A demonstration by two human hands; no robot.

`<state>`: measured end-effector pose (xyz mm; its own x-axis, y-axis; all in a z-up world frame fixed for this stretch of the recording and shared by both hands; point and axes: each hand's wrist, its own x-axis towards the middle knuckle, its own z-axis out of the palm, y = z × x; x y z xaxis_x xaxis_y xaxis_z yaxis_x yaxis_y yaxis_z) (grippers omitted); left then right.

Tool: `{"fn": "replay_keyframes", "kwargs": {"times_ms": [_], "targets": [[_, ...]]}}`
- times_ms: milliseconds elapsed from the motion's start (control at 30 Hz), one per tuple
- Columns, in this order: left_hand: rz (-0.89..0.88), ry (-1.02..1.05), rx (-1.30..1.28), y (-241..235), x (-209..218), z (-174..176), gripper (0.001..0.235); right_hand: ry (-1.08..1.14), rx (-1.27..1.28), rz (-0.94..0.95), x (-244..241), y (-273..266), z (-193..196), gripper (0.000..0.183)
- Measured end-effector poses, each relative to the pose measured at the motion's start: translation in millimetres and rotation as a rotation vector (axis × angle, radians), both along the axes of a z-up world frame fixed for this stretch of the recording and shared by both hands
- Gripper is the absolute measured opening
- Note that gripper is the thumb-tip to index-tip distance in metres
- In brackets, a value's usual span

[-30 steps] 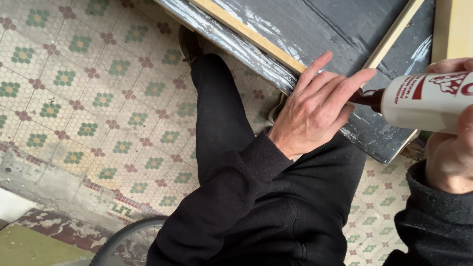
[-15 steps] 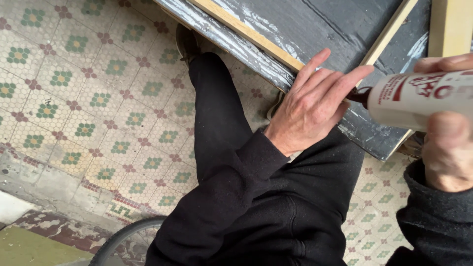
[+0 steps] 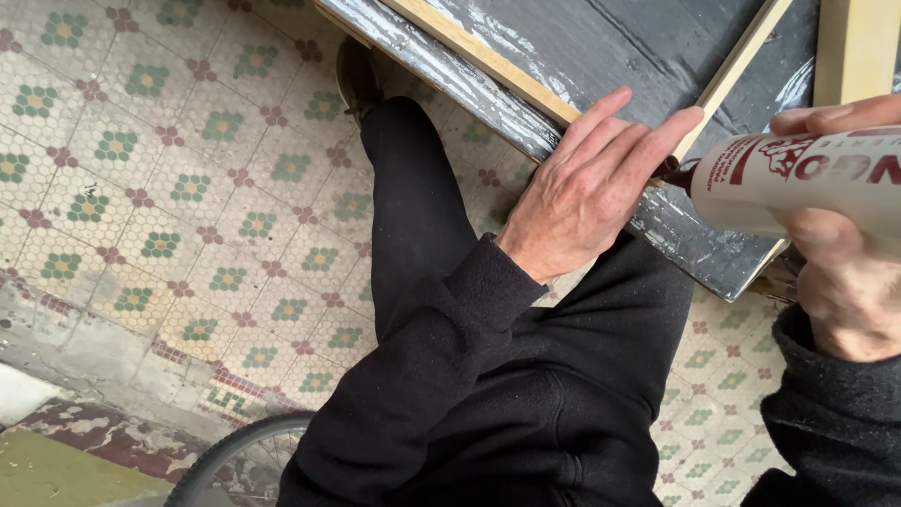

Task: The recorder uses a sanding block to smooth the edges of wooden frames and then applies wood glue to the joints.

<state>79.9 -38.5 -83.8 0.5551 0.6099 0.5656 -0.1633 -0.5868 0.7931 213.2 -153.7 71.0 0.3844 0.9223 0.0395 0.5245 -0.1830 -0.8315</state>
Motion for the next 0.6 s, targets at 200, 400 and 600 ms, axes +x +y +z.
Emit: {"fn": "replay_keyframes", "kwargs": {"times_ms": [200, 400, 600], "targets": [[0.015, 0.04, 0.049, -3, 2, -6, 0.068, -0.036, -0.029, -0.023, -8, 3, 3, 0.068], [0.015, 0.061, 0.078, -3, 3, -7, 0.065, -0.06, -0.04, -0.029, -14, 4, 7, 0.064], [0.014, 0.071, 0.096, -2, 3, -10, 0.063, -0.112, -0.062, -0.049, -15, 2, 7, 0.065]]}}
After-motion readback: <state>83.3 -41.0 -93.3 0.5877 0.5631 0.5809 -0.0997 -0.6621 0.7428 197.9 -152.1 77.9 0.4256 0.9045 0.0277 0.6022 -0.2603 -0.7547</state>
